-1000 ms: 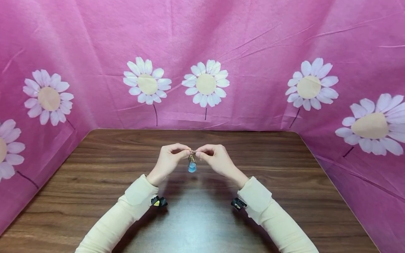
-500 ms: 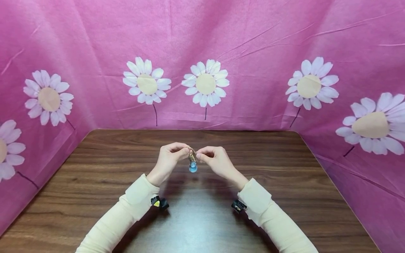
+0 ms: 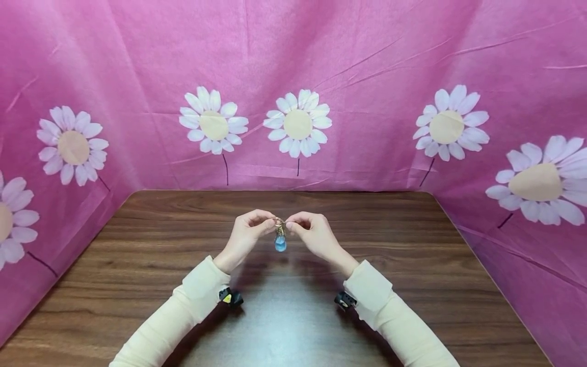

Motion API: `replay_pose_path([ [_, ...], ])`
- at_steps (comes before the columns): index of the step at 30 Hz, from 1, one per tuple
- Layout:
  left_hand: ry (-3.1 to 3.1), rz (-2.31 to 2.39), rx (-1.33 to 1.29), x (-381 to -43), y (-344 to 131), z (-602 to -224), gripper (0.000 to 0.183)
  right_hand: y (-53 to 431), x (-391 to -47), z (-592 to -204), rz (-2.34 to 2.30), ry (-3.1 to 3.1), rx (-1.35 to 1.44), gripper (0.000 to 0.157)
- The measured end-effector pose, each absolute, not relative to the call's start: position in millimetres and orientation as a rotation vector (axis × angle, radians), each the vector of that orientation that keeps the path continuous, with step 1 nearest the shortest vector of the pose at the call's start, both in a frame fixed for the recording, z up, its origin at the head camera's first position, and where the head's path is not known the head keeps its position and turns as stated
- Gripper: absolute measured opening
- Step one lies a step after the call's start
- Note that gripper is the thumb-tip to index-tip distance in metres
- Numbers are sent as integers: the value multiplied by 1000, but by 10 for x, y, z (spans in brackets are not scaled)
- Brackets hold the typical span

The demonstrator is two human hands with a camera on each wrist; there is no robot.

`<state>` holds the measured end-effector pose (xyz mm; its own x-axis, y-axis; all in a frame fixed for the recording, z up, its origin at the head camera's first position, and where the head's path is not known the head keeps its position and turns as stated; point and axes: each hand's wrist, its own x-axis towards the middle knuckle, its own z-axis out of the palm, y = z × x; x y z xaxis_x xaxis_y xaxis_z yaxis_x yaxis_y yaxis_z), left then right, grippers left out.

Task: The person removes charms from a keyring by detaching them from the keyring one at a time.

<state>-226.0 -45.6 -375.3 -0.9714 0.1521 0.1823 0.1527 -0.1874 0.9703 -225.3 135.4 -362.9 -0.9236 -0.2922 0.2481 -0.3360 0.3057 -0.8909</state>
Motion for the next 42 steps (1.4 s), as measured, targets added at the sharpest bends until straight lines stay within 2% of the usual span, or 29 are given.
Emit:
replay_pose_path([
  [6, -2122, -2325, -391, -2280, -469, -3789, 19, 1362, -2267, -3648, 1729, -2493, 575, 12],
  [12, -2313, -2044, -543, -2210, -499, -3686, 23, 1349, -2293, -3676, 1731, -2497, 587, 13],
  [22, -2323, -1674, -607, -2034, -488, -3479, 11, 1319, -2255, -3645, 1665, -2551, 642, 12],
  [34, -2172, -1919, -509, -2089, -502, -3550, 10, 1353, -2264, -3631, 1671, -2565, 648, 16],
  [42, -1964, -2188, -358, -2283, -574, -3731, 15, 1458, -2295, -3676, 1686, -2554, 588, 18],
])
